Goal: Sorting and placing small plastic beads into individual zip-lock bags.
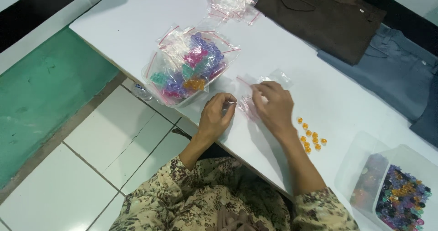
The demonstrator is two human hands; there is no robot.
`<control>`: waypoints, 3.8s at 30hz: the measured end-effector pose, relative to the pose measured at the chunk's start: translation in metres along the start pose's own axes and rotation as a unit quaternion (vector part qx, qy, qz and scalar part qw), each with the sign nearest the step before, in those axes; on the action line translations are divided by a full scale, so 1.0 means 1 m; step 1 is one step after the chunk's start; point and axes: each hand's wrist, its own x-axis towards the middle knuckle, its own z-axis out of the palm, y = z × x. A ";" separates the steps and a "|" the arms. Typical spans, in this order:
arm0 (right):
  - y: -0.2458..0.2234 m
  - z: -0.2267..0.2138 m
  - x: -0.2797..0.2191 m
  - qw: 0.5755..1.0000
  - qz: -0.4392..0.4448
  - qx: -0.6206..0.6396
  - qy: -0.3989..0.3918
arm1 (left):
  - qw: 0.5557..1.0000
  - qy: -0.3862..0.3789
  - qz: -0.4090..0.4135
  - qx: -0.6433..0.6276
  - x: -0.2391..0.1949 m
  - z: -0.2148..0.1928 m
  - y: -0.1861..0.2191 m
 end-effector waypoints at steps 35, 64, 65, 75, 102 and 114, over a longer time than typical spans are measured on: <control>0.067 -0.126 -0.057 0.987 0.020 0.040 0.156 | 0.962 -0.127 0.236 -0.047 0.080 0.170 0.073; 0.071 -0.124 -0.064 0.979 0.148 0.092 0.105 | 0.914 -0.214 0.105 -0.328 0.114 0.134 0.063; 0.067 -0.123 -0.062 0.979 0.180 0.090 0.034 | 0.918 -0.211 0.097 -0.320 0.114 0.132 0.062; 0.049 -0.112 -0.051 0.931 0.300 0.035 -0.205 | 0.922 -0.254 0.114 -0.268 0.108 0.140 0.065; 0.082 -0.095 -0.075 0.975 0.177 0.107 -0.076 | 0.936 -0.246 0.138 -0.213 0.110 0.146 0.052; 0.099 -0.104 -0.080 0.980 0.189 0.061 -0.025 | 0.932 -0.310 0.133 -0.131 0.101 0.153 0.057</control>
